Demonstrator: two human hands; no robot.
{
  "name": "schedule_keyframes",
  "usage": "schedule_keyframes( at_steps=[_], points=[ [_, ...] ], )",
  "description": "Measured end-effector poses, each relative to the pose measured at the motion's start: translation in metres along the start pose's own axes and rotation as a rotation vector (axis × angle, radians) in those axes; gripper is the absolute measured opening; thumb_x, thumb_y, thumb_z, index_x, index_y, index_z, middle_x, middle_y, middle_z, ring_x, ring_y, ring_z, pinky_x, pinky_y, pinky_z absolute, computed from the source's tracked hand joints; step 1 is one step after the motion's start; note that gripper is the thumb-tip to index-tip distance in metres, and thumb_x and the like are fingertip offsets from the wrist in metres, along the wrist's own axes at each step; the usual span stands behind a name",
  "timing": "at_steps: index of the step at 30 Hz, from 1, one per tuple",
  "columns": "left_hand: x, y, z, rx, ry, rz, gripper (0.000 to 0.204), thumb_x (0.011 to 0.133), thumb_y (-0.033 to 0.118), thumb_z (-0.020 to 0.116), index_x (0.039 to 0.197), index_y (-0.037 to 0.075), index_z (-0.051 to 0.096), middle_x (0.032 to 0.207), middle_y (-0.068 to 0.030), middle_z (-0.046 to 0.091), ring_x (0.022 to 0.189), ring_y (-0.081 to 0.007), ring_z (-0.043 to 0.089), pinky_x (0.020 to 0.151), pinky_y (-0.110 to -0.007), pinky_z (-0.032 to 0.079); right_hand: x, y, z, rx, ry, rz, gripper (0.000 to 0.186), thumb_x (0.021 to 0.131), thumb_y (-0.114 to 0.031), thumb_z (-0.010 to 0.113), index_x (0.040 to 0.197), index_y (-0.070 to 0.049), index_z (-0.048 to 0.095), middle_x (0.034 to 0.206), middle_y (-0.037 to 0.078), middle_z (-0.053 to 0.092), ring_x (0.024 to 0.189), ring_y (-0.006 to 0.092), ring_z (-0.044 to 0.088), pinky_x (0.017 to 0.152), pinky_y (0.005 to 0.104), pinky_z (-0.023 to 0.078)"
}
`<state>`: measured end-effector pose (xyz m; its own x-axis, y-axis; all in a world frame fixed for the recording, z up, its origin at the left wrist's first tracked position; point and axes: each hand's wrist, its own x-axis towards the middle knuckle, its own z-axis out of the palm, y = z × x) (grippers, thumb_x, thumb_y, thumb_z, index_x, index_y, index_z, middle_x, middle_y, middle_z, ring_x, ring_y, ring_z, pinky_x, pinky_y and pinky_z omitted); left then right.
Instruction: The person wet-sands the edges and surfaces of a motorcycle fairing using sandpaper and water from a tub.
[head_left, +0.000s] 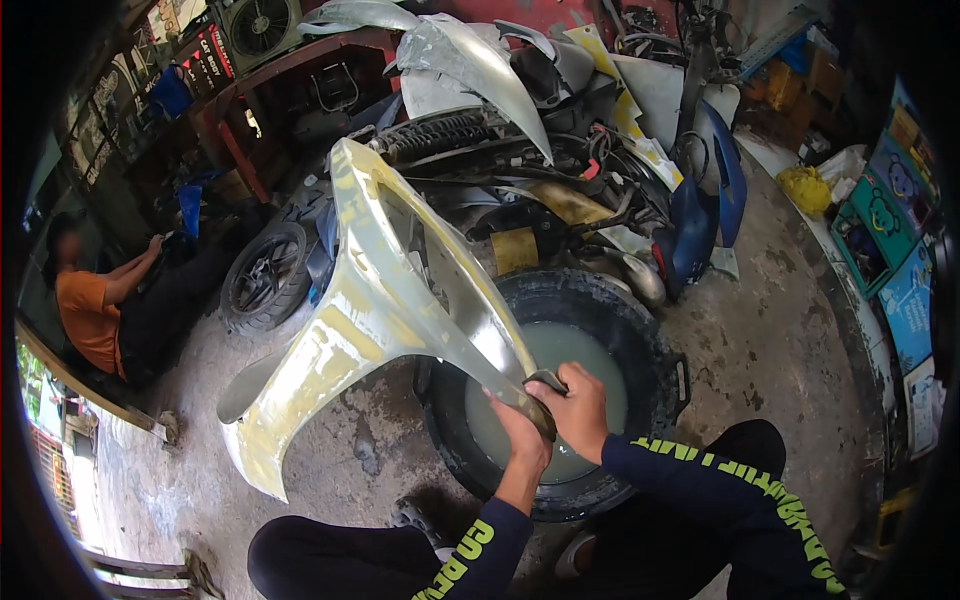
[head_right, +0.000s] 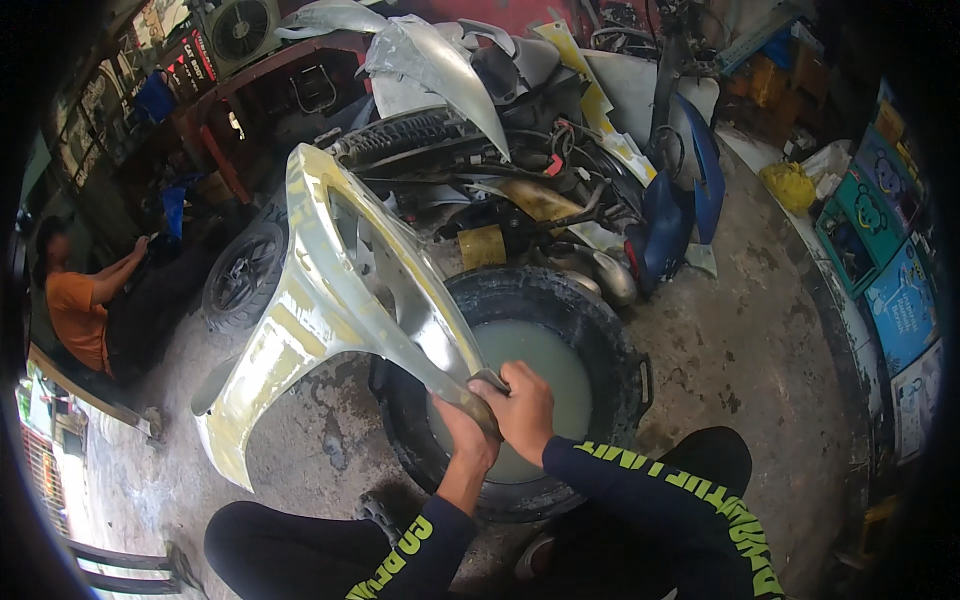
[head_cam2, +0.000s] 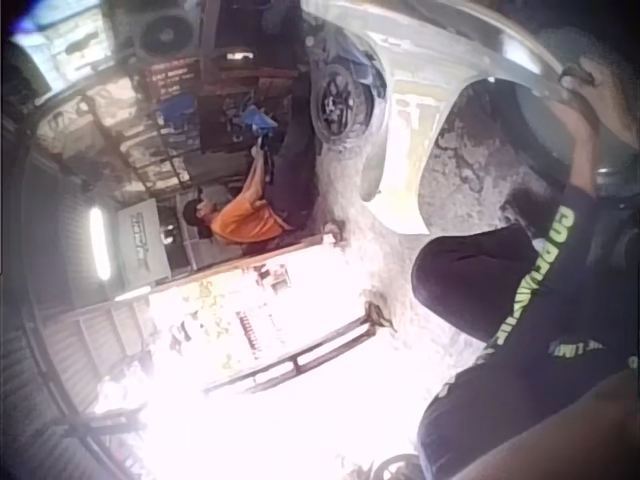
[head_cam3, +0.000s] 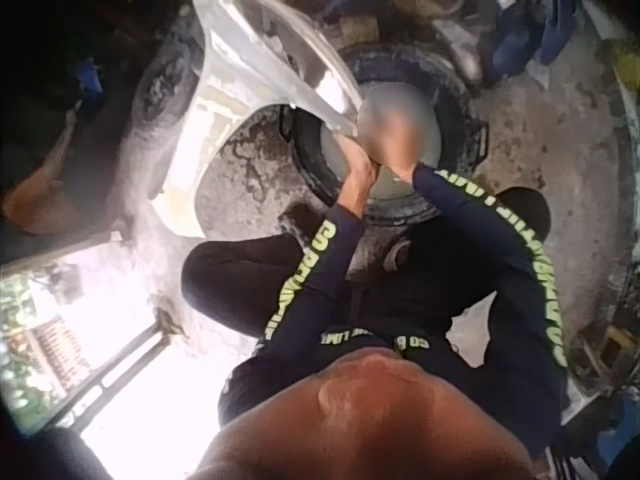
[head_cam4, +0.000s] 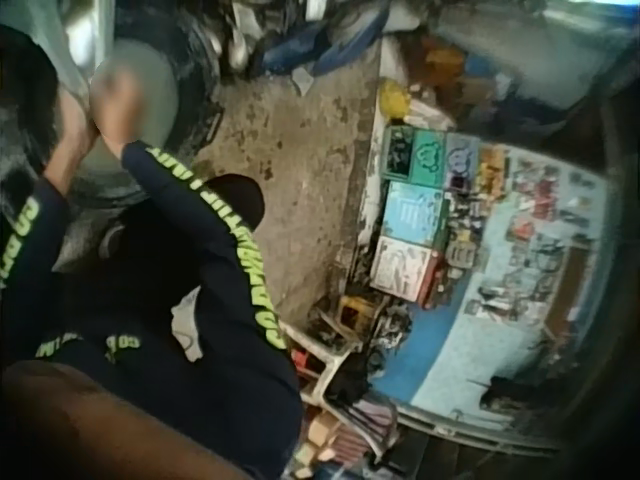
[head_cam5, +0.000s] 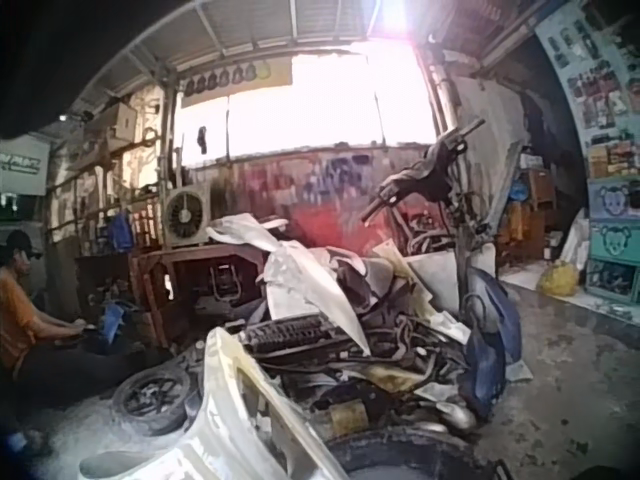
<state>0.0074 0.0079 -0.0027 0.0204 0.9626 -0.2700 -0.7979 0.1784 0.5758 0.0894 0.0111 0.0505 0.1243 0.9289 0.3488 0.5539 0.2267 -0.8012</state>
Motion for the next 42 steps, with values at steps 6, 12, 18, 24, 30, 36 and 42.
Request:
schedule_keyframes(
  at_steps=[6,12,18,24,30,36,42],
  points=[
    [-0.005,0.003,0.013,0.010,0.030,0.044,0.075,0.097,0.068,0.016,0.141,0.012,0.039,0.136,-0.0085,0.048,0.128,-0.0262,0.048,0.105,-0.041,0.041,0.023,0.001,0.008,-0.004,0.097,-0.063,0.044,0.076,-0.023,0.080,0.067,0.001,0.044,0.067,0.017,0.046,0.059,0.0319,0.044,0.056,0.0418,0.036],
    [-0.008,0.001,0.021,0.073,0.090,0.082,0.076,0.096,0.069,0.013,0.141,0.013,0.038,0.134,-0.0083,0.049,0.128,-0.0255,0.047,0.105,-0.041,0.040,0.030,0.000,0.007,0.007,0.088,-0.104,0.046,0.075,-0.023,0.081,0.066,0.002,0.043,0.066,0.017,0.044,0.058,0.0318,0.044,0.055,0.0407,0.035],
    [-0.009,0.005,0.011,0.039,0.068,-0.037,0.077,0.096,0.069,0.013,0.144,0.013,0.036,0.138,-0.0080,0.046,0.129,-0.0262,0.046,0.106,-0.042,0.039,0.006,0.002,0.000,0.016,0.019,-0.052,0.047,0.075,-0.025,0.081,0.067,0.002,0.043,0.066,0.017,0.044,0.058,0.0309,0.042,0.055,0.0403,0.035],
    [-0.002,0.002,0.003,0.011,0.044,0.051,0.075,0.097,0.067,0.016,0.140,0.011,0.040,0.135,-0.0088,0.048,0.127,-0.0256,0.048,0.105,-0.041,0.041,0.013,0.003,0.007,0.043,0.091,-0.071,0.046,0.075,-0.024,0.081,0.067,0.002,0.043,0.066,0.017,0.044,0.058,0.0310,0.042,0.055,0.0404,0.036],
    [-0.010,0.004,0.024,-0.003,0.126,0.038,0.071,0.098,0.064,0.017,0.138,0.011,0.042,0.129,-0.0095,0.053,0.123,-0.0256,0.051,0.103,-0.041,0.042,0.038,-0.007,0.006,0.043,0.127,-0.105,0.045,0.075,-0.021,0.082,0.067,0.002,0.044,0.066,0.016,0.045,0.057,0.0296,0.043,0.055,0.0406,0.036],
    [-0.008,0.003,0.008,-0.001,0.108,-0.008,0.073,0.096,0.068,0.017,0.138,0.013,0.042,0.131,-0.0080,0.051,0.125,-0.0243,0.049,0.103,-0.040,0.041,0.007,0.005,0.005,-0.031,-0.026,-0.034,0.044,0.079,-0.024,0.078,0.069,0.002,0.045,0.069,0.018,0.048,0.062,0.0326,0.048,0.058,0.0411,0.039],
    [-0.007,0.003,0.004,-0.040,0.090,0.022,0.073,0.096,0.069,0.018,0.136,0.013,0.044,0.128,-0.0074,0.052,0.121,-0.0248,0.051,0.102,-0.040,0.042,-0.023,0.010,0.006,0.051,0.010,-0.061,0.035,0.084,-0.023,0.073,0.081,0.003,0.050,0.077,0.021,0.054,0.067,0.0386,0.052,0.061,0.0426,0.041]
  ],
)
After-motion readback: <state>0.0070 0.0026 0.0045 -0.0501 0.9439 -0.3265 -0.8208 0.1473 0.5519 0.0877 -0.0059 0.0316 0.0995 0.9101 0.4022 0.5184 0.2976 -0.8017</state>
